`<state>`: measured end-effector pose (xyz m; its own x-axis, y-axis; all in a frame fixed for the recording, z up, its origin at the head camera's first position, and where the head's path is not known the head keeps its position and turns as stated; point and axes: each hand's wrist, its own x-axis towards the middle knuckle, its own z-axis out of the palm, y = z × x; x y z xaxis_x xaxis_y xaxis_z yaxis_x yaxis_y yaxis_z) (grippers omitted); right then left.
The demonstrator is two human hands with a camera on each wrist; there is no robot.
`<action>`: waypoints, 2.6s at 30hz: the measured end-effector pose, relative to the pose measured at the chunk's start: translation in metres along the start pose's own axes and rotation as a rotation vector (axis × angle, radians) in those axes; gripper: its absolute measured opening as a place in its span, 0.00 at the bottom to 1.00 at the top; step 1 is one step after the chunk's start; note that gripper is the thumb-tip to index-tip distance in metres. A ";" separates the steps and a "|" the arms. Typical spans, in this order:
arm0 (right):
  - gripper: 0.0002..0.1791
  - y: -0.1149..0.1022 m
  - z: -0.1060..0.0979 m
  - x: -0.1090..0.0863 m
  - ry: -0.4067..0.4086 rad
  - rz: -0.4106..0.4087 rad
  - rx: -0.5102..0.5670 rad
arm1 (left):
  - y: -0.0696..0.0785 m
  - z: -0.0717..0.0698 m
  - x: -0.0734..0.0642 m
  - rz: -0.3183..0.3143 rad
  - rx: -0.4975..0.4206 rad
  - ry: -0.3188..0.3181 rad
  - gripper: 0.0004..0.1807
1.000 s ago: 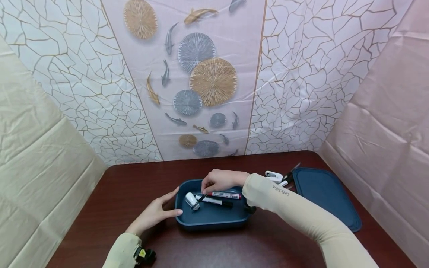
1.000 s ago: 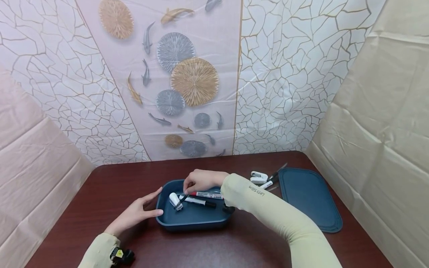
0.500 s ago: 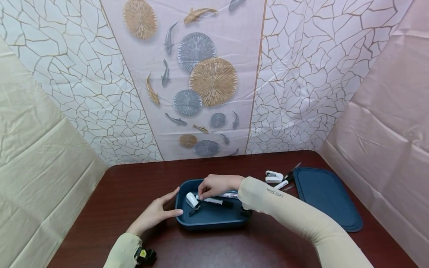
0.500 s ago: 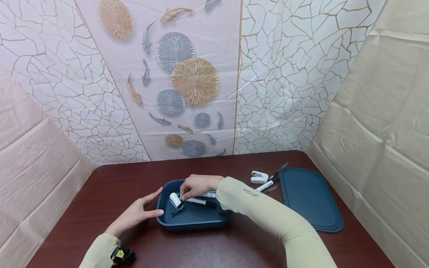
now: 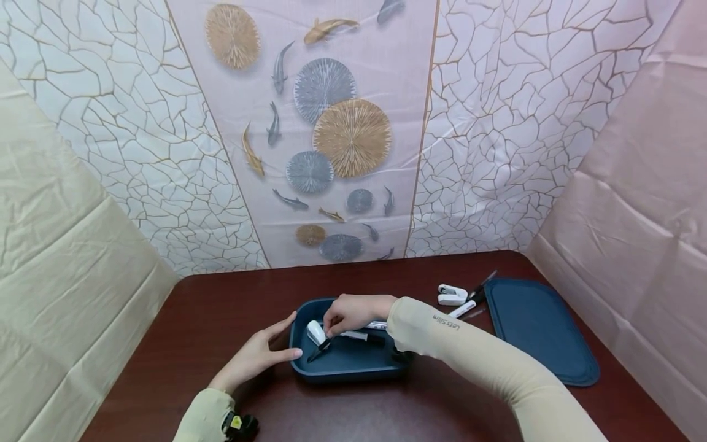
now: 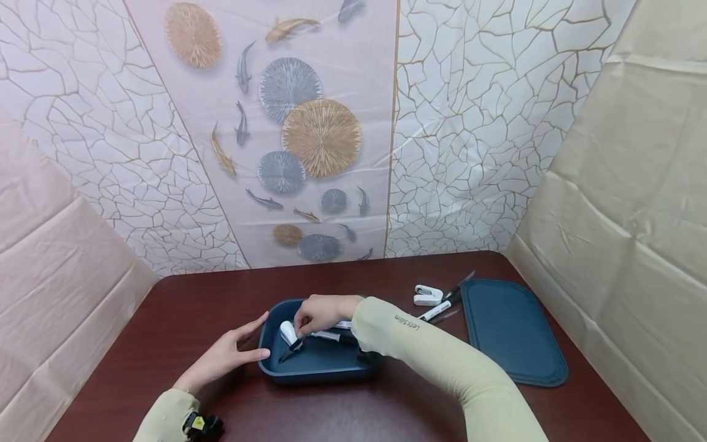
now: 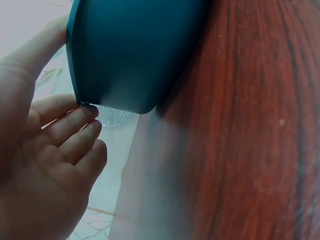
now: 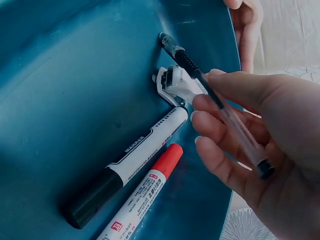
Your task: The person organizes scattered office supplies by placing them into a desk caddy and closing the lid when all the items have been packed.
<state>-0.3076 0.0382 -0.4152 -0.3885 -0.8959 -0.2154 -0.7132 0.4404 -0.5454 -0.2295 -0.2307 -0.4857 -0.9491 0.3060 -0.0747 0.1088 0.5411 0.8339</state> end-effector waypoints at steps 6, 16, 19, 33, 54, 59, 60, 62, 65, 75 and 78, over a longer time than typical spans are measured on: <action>0.06 0.003 0.003 0.005 -0.022 0.033 -0.032 | 0.000 0.001 0.000 -0.004 -0.021 0.008 0.45; 0.05 0.000 0.008 0.009 -0.046 0.077 -0.066 | -0.002 0.002 -0.003 -0.007 -0.028 0.003 0.44; 0.05 0.002 0.009 0.010 -0.052 0.091 -0.070 | -0.001 0.002 -0.002 -0.010 -0.028 0.004 0.44; 0.07 0.005 0.010 0.009 -0.109 0.130 -0.053 | -0.001 0.004 -0.002 0.005 -0.018 0.000 0.44; 0.07 0.005 0.014 0.011 -0.133 0.158 -0.007 | -0.002 0.001 0.000 0.011 -0.011 -0.003 0.45; 0.07 0.010 0.016 0.012 -0.129 0.164 -0.009 | -0.002 0.000 0.000 0.011 -0.011 0.000 0.45; 0.07 0.010 0.016 0.012 -0.129 0.168 0.001 | -0.001 0.000 0.000 0.004 -0.014 0.000 0.45; 0.06 0.005 0.015 0.011 -0.127 0.183 0.025 | -0.001 0.001 0.000 -0.002 -0.016 0.001 0.45; 0.05 0.002 0.017 0.010 -0.121 0.198 0.045 | -0.002 0.001 -0.001 -0.013 -0.015 0.002 0.45; 0.05 0.001 0.018 0.010 -0.114 0.200 -0.028 | -0.002 0.001 0.000 0.003 -0.012 -0.001 0.45; 0.06 0.002 0.018 0.011 -0.113 0.199 -0.035 | -0.002 0.001 -0.001 0.002 -0.013 -0.001 0.45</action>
<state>-0.3027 0.0286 -0.4328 -0.4573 -0.7911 -0.4062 -0.6496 0.6091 -0.4550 -0.2288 -0.2314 -0.4874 -0.9485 0.3081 -0.0732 0.1074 0.5304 0.8409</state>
